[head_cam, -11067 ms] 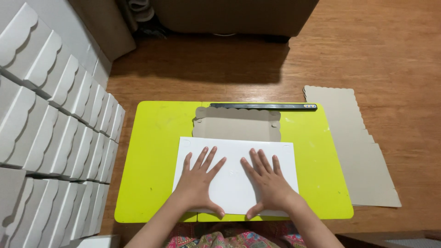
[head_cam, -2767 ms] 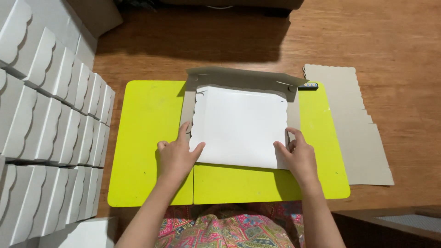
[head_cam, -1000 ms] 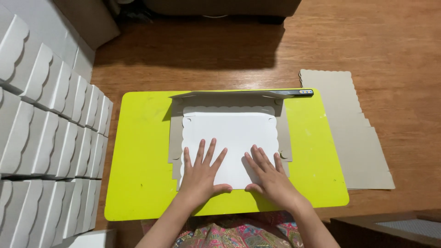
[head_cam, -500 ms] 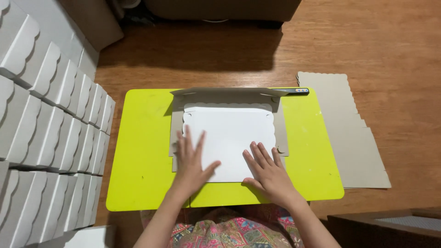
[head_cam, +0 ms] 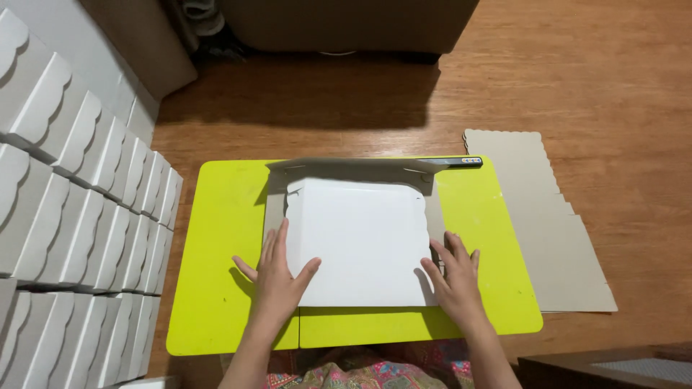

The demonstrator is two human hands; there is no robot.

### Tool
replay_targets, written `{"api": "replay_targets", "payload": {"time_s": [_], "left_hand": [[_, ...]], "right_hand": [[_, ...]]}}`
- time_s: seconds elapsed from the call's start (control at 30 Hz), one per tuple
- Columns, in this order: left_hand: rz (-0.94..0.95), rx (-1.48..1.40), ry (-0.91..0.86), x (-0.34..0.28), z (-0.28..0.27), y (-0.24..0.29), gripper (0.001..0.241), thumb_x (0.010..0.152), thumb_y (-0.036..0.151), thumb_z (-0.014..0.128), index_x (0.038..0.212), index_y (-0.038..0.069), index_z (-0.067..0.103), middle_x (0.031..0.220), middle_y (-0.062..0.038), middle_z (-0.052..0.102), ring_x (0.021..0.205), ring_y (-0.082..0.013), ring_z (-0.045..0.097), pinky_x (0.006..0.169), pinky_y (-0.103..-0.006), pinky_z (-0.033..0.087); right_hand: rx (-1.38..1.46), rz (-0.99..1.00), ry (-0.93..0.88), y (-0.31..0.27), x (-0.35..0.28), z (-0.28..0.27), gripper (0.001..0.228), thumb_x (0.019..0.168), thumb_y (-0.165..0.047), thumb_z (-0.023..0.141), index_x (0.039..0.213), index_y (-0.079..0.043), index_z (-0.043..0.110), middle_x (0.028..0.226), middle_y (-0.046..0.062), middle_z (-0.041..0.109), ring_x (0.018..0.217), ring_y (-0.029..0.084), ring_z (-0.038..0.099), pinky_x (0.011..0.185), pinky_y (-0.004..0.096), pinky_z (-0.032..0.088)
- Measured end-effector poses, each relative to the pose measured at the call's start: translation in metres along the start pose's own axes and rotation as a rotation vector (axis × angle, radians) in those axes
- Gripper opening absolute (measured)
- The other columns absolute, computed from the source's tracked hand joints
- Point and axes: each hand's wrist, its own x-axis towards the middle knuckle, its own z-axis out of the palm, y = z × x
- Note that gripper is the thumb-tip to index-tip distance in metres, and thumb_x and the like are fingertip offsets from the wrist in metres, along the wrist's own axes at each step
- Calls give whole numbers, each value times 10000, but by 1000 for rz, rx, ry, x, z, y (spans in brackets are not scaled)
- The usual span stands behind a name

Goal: Folding cardboard sheets into boxes on a small table.

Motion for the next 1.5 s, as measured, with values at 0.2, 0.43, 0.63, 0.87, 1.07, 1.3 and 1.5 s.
{"api": "replay_targets", "payload": {"time_s": [0.2,0.43,0.63,0.87,1.07,1.3,1.5], "left_hand": [[-14,-785,119,-27,-45,30,1155,791,13,759,1661,219,27,1310,-150,584,1298,-278,550,1181,-380,440],[295,-840,-95,-50,-63,-23,223,738,27,863,951,54,804,1312,-136,741,1217,-232,702,1016,-346,557],[657,-547,-379,-72,-87,-21,539,544,-207,521,833,124,832,892,0,739,861,-137,714,1164,-449,415],[591,-226,-156,-81,-56,-56,333,698,-29,760,896,226,845,1050,60,748,1058,-167,678,1102,-492,394],[578,52,43,-61,-47,-67,362,781,183,797,1129,279,768,1373,32,642,1323,-265,526,1088,-565,373],[741,-124,-16,-52,-34,-66,402,581,-64,772,834,245,819,941,122,827,1118,-192,712,1208,-655,116],[856,-226,165,-81,-50,-43,315,746,-90,713,882,180,799,814,52,832,649,-91,780,1165,-634,316]], "right_hand": [[396,214,46,-50,-9,-38,480,848,-252,715,1317,-200,628,1687,40,339,1602,262,175,1246,626,164],[1102,18,34,-7,-42,-55,316,776,33,812,1038,-39,652,1012,113,757,975,212,705,881,365,592],[918,-357,-441,-38,-62,-95,170,919,-249,751,853,-106,687,1077,180,831,1147,321,748,1225,626,314],[708,-365,-544,-20,-67,-85,342,770,-52,507,930,-73,808,1368,171,709,1459,383,478,1191,557,327],[680,-333,-446,-9,-61,-77,432,693,180,518,841,-63,842,1384,159,682,1440,365,505,1181,529,403],[859,-305,-383,-8,-58,-77,214,928,-237,718,871,-62,826,1322,171,695,1405,400,548,1147,572,427],[1115,-479,-309,11,-40,-47,317,932,-358,805,1072,-86,723,1284,185,678,1368,421,553,1161,638,432]]}}
